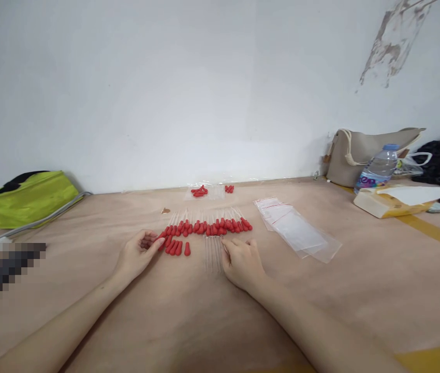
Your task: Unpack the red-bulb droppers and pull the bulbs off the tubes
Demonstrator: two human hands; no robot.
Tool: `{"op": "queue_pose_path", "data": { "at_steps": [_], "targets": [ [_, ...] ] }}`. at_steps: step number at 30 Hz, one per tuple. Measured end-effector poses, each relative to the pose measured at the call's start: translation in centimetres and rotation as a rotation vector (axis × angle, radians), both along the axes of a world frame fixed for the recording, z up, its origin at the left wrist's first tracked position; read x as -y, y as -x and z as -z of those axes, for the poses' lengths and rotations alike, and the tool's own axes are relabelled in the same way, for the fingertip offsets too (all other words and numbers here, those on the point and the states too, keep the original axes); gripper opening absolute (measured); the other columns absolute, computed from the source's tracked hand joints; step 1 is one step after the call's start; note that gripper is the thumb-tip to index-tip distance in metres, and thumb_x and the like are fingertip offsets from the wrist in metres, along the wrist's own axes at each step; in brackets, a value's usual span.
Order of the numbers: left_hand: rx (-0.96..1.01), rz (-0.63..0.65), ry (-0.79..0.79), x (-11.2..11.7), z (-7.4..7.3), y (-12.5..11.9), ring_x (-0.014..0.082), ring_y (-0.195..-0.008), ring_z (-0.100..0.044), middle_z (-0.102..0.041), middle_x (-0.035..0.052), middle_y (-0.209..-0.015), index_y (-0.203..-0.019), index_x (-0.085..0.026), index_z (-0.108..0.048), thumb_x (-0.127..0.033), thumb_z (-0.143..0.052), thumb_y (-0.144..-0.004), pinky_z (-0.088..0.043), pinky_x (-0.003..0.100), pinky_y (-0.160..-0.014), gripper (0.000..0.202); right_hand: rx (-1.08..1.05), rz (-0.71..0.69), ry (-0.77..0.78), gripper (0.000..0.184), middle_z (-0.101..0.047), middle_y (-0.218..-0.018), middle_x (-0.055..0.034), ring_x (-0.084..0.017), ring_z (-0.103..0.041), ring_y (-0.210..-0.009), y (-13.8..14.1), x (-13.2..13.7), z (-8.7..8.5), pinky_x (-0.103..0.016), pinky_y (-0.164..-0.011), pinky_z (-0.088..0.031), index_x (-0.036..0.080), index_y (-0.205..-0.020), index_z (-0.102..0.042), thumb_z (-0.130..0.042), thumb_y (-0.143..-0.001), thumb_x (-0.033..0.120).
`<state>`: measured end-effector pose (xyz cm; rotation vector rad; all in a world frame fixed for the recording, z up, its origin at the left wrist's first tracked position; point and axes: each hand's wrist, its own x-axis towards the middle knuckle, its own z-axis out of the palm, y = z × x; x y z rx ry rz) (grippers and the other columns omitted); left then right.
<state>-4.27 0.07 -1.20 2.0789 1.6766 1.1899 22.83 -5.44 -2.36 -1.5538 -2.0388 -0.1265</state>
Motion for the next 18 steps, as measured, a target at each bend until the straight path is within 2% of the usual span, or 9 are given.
{"op": "queue_pose_path", "data": {
  "at_steps": [9,18],
  "targets": [
    [-0.025,-0.001,0.030,0.12,-0.39,-1.00,0.0142,-0.064,-0.056,-0.061,0.0009,-0.073,-0.080,-0.019,-0.057,-0.049,-0.054,-0.071,-0.045,0.025,-0.060,0.032,0.001,0.022,0.053,0.024,-0.065,-0.076,-0.0018,-0.014,-0.056,-0.067,0.73,0.26,-0.35,-0.029,-0.068,-0.026,0.021,-0.099,-0.059,-0.047,-0.080,0.030],
    [0.093,-0.056,0.020,-0.42,0.19,-0.20,0.0118,-0.056,-0.051,-0.060,-0.0005,-0.068,-0.076,-0.018,-0.058,-0.044,-0.047,-0.077,-0.040,0.022,-0.054,0.028,-0.062,0.003,0.059,0.029,-0.063,-0.069,0.0000,-0.012,-0.054,-0.060,0.48,0.18,0.07,-0.028,-0.066,-0.027,0.019,-0.101,-0.057,-0.045,-0.082,0.037]
  ]
}}
